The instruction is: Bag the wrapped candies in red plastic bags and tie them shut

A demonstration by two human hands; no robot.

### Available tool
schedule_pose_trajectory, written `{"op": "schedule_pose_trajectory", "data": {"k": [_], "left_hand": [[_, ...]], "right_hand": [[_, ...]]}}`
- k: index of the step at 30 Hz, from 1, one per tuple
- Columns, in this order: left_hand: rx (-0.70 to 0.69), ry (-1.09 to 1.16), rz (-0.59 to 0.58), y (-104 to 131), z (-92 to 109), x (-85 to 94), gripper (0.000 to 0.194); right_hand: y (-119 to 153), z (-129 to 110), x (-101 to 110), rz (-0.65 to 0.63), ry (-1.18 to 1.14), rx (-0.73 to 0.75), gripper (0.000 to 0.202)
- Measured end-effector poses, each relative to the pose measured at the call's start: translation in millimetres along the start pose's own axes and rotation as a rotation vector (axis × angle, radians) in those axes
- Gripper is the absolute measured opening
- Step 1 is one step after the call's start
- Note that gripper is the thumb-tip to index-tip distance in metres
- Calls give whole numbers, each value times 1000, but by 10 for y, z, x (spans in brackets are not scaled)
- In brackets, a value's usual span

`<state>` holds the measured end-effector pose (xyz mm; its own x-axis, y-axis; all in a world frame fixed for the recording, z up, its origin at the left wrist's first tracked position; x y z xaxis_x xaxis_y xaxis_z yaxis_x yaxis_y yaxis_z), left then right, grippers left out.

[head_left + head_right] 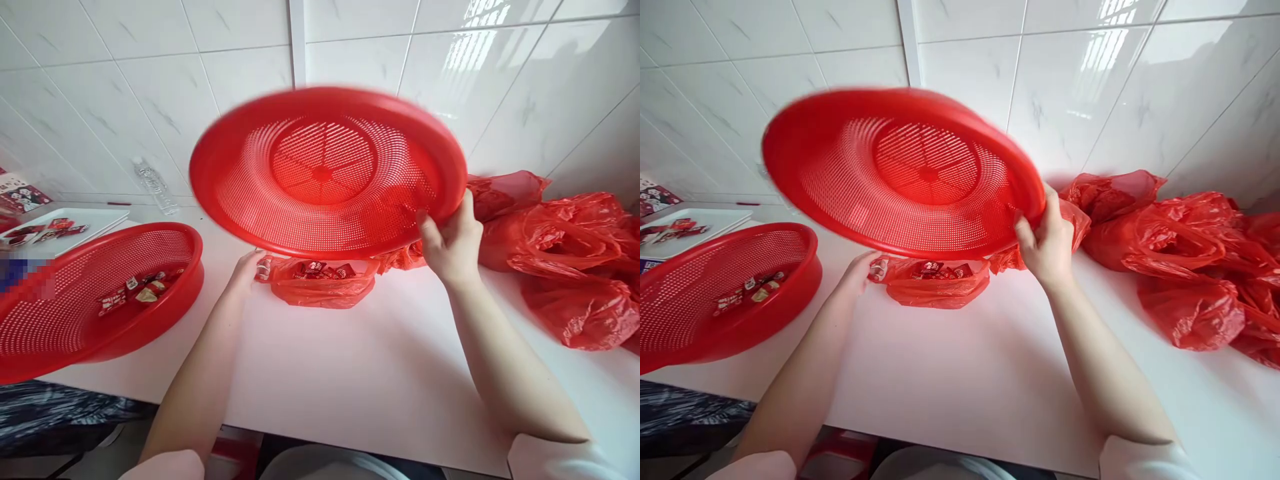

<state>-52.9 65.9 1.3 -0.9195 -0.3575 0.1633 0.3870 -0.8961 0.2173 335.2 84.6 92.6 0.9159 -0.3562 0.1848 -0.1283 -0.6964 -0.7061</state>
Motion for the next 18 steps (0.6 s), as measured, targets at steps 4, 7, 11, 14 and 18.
{"op": "schedule_pose_trajectory", "data": {"k": [4,7,11,14,18], "left_hand": [[-330,-487,396,231,213,150,24],[-532,-977,763,386,352,306,35],[-294,-1140,883,322,311,547,47],[-238,-1200,898,285,268,588,47],[-452,-1342,912,333,270,421,45]], "right_hand": [[-122,217,14,208,-261,-119,34],[-212,395,13,221,-588,-315,30],[-250,484,27,142,-802,-502,20],[-230,496,-11,61,-858,-597,11],[-164,404,-127,-27,-927,-676,11]]}}
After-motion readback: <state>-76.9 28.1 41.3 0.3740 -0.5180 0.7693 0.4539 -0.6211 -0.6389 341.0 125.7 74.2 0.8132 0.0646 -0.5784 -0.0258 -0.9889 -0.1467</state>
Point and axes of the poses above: each hand's wrist, its own y-axis away from the middle knuckle, its own x-axis out of the back of the hand, z = x × y, the point moved 3 cm from there along -y, towards the middle knuckle, and after that the axes turned 9 degrees about -y, right-handed, at the moved point
